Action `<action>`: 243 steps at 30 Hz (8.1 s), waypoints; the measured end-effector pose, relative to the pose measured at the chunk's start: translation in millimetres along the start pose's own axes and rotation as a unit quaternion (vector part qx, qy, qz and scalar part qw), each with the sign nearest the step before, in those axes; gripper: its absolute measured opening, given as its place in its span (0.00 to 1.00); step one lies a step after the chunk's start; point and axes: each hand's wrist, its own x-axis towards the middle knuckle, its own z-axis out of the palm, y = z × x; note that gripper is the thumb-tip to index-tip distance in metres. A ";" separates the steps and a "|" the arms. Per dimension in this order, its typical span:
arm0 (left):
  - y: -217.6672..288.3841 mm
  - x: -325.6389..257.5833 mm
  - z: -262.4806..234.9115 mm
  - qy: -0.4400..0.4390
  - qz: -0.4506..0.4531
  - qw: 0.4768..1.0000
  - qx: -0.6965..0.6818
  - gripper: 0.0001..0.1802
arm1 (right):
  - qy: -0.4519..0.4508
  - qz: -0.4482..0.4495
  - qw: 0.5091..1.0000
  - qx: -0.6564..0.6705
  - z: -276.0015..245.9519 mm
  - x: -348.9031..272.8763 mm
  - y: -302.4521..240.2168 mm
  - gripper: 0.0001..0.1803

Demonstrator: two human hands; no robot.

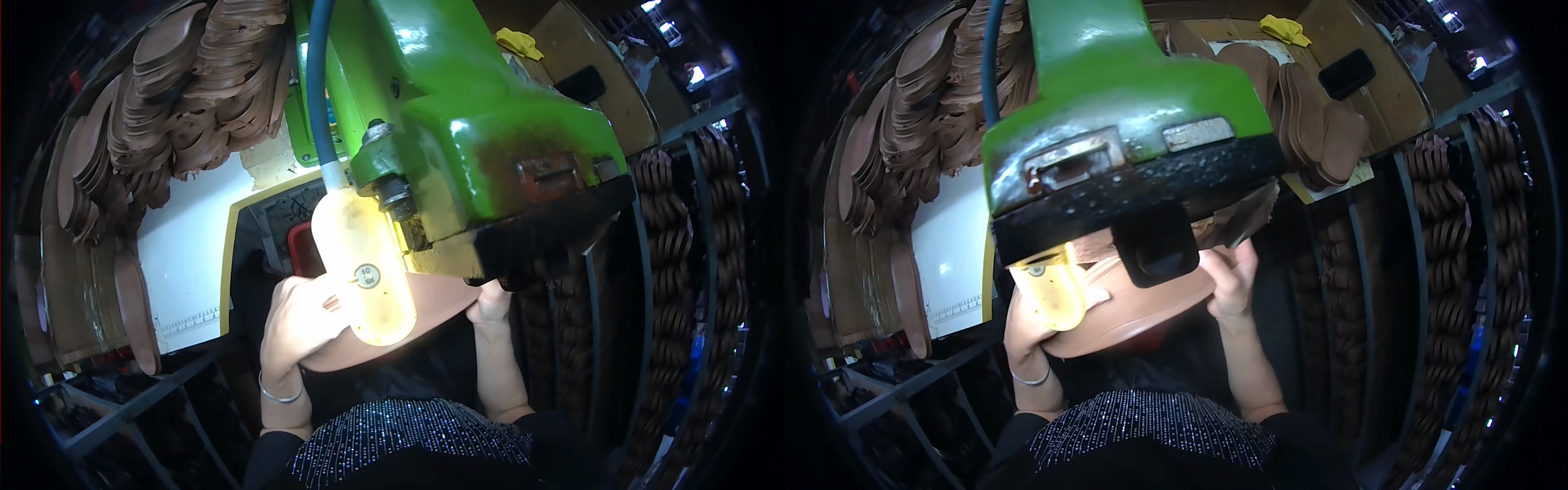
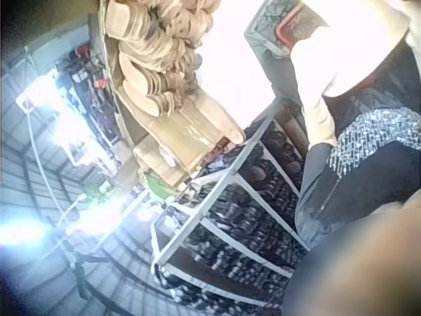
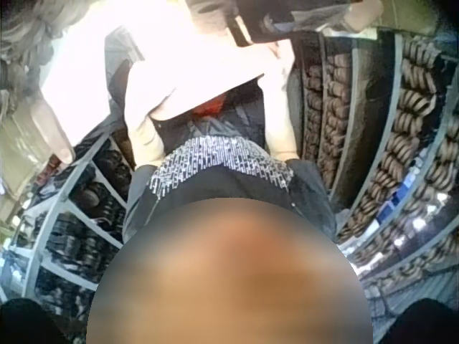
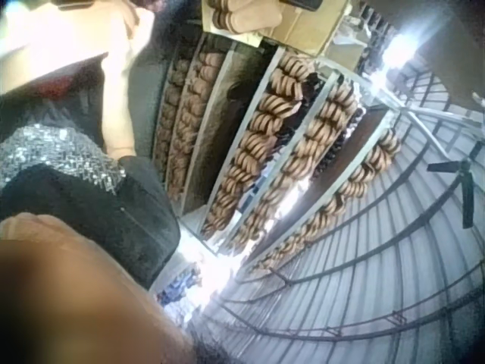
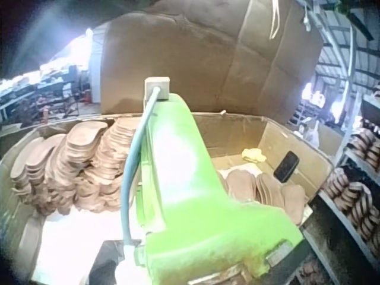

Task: Polishing the edges of shoe soles using a mechanical grinding machine.

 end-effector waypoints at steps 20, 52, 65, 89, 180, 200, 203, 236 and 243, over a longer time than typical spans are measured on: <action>-8.8 1.7 64.2 0.101 -0.059 0.993 -0.023 0.09 | -0.025 -0.015 0.998 -0.057 2.8 -0.3 -5.0 0.13; -16.4 -30.0 67.8 0.208 -0.152 0.872 -0.415 0.11 | -0.180 0.008 0.979 -0.096 42.7 -1.3 7.4 0.20; -27.7 -21.0 103.5 0.279 -0.032 0.949 -0.144 0.08 | -0.094 -0.012 0.990 -0.107 39.9 2.5 -2.7 0.05; -13.2 -7.7 116.3 0.202 -0.056 0.938 -0.277 0.14 | 0.045 0.086 0.988 -0.117 -120.5 -84.2 -41.6 0.21; -21.5 -1.2 107.1 0.157 -0.125 0.938 -0.283 0.14 | -0.067 -0.118 0.974 -0.179 25.8 -16.8 6.7 0.20; -10.6 -7.0 127.0 0.250 -0.031 0.940 -0.229 0.20 | -0.154 0.288 0.924 -0.197 -104.0 -98.9 22.4 0.25; -18.7 -21.0 122.5 0.254 -0.076 0.913 -0.311 0.21 | -0.087 0.174 0.959 -0.208 -119.9 -87.1 -5.7 0.13; -141.6 -140.5 -95.2 0.352 -0.144 0.759 0.528 0.22 | 0.246 -0.112 0.706 -0.654 -187.7 178.9 -137.1 0.38; -183.6 -279.9 -192.3 0.254 -0.490 0.615 0.564 0.45 | -0.352 -0.349 0.866 0.071 -6.5 10.9 -161.6 0.17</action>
